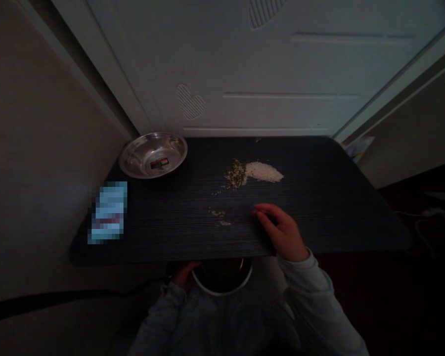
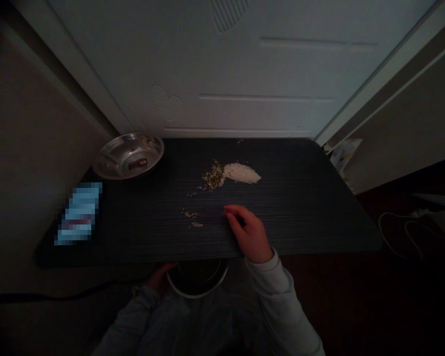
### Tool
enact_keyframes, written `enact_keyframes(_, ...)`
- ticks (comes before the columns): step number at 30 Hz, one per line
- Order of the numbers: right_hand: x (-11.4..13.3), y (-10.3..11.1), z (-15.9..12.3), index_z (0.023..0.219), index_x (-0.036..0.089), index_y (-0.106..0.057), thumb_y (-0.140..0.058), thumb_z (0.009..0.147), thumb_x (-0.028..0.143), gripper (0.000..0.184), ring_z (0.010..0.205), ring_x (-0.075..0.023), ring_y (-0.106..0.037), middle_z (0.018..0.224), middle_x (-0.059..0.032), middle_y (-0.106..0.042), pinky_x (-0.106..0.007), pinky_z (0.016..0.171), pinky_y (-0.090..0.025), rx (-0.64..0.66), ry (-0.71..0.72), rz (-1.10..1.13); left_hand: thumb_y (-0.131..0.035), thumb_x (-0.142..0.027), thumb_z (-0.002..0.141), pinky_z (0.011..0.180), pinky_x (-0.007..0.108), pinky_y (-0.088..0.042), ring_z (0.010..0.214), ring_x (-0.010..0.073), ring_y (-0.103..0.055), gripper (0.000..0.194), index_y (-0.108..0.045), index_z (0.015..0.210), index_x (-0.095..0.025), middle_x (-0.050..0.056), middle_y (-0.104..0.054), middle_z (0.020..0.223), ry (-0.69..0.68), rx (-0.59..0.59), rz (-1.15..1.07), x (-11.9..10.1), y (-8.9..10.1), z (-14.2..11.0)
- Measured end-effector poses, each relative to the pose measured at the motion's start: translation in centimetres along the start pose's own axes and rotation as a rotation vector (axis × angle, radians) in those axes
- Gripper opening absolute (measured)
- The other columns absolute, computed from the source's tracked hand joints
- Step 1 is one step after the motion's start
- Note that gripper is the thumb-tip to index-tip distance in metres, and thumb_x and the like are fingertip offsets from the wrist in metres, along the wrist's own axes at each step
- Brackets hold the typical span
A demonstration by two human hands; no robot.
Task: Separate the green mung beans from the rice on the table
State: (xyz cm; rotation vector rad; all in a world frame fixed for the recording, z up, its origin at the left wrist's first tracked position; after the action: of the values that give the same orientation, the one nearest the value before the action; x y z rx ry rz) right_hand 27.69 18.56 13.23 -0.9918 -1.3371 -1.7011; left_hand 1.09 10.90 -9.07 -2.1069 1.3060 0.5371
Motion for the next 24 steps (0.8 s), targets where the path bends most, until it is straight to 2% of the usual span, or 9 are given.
enact_keyframes(5, -0.3, 0.2, 0.0, 0.099, 0.021, -0.061, -0.052, 0.083, 0.028, 0.019, 0.086, -0.0161, -0.065, 0.09, -0.004, -0.07, -0.03, 0.078, -0.05, -0.021, -0.019, 0.033, -0.074, -0.016, 0.039, 0.091, 0.04, -0.043, 0.092, 0.0289, -0.065, 0.016, -0.064, 0.05, -0.021, 0.001, -0.074, 0.066, 0.008, -0.031, 0.019, -0.2, 0.0, -0.2)
enact_keyframes(9, -0.2, 0.3, 0.1, 0.097, 0.021, -0.062, -0.052, 0.083, 0.028, 0.018, 0.086, -0.0166, -0.066, 0.09, -0.0042, -0.07, -0.03, 0.078, -0.05, -0.023, -0.013, 0.025, -0.074, -0.019, 0.038, 0.089, 0.04, -0.045, 0.085, 0.0284, -0.067, 0.014, -0.064, 0.048, -0.02, 0.001, -0.074, 0.065, 0.036, -0.023, 0.029, 0.2, 0.0, -0.1)
enact_keyframes(15, 0.8, -0.7, 0.4, 0.097, 0.022, -0.062, -0.051, 0.084, 0.028, 0.019, 0.087, -0.0179, -0.065, 0.091, -0.0048, -0.07, -0.033, 0.08, -0.048, -0.001, 0.026, -0.04, -0.075, -0.018, 0.038, 0.09, 0.044, -0.043, 0.088, 0.0313, -0.066, 0.015, -0.066, 0.049, -0.022, 0.001, -0.073, 0.06, 0.068, -0.029, 0.04, 0.8, 0.6, 0.2)
enact_keyframes(19, 1.5, -1.3, 0.5, 0.096, 0.022, -0.063, -0.05, 0.083, 0.027, 0.019, 0.084, -0.0179, -0.065, 0.089, -0.0042, -0.07, -0.033, 0.077, -0.048, 0.023, 0.055, -0.065, -0.074, -0.017, 0.038, 0.095, 0.041, -0.039, 0.091, 0.0285, -0.065, 0.016, -0.067, 0.051, -0.021, -0.001, -0.072, 0.059, 0.049, -0.045, 0.034, 0.4, 0.7, 0.0)
enact_keyframes(24, 1.2, -1.0, 0.4, 0.094, 0.021, -0.062, -0.051, 0.083, 0.026, 0.017, 0.082, -0.0161, -0.065, 0.086, -0.0033, -0.07, -0.03, 0.075, -0.049, 0.012, 0.025, 0.025, -0.073, -0.017, 0.037, 0.092, 0.041, -0.041, 0.089, 0.0284, -0.066, 0.014, -0.064, 0.046, -0.021, -0.001, -0.072, 0.057, 0.043, -0.039, 0.017, 0.0, 0.0, -0.5)
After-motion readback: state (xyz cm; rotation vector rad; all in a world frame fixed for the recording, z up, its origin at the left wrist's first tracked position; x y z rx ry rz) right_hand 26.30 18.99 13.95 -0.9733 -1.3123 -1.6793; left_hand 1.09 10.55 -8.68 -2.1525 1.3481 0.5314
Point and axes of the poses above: each hand's wrist, its own z-axis towards the middle knuckle, its own y-axis out of the back of the hand, x = y × z, the point moved 10 cm from there along z, towards the middle knuckle
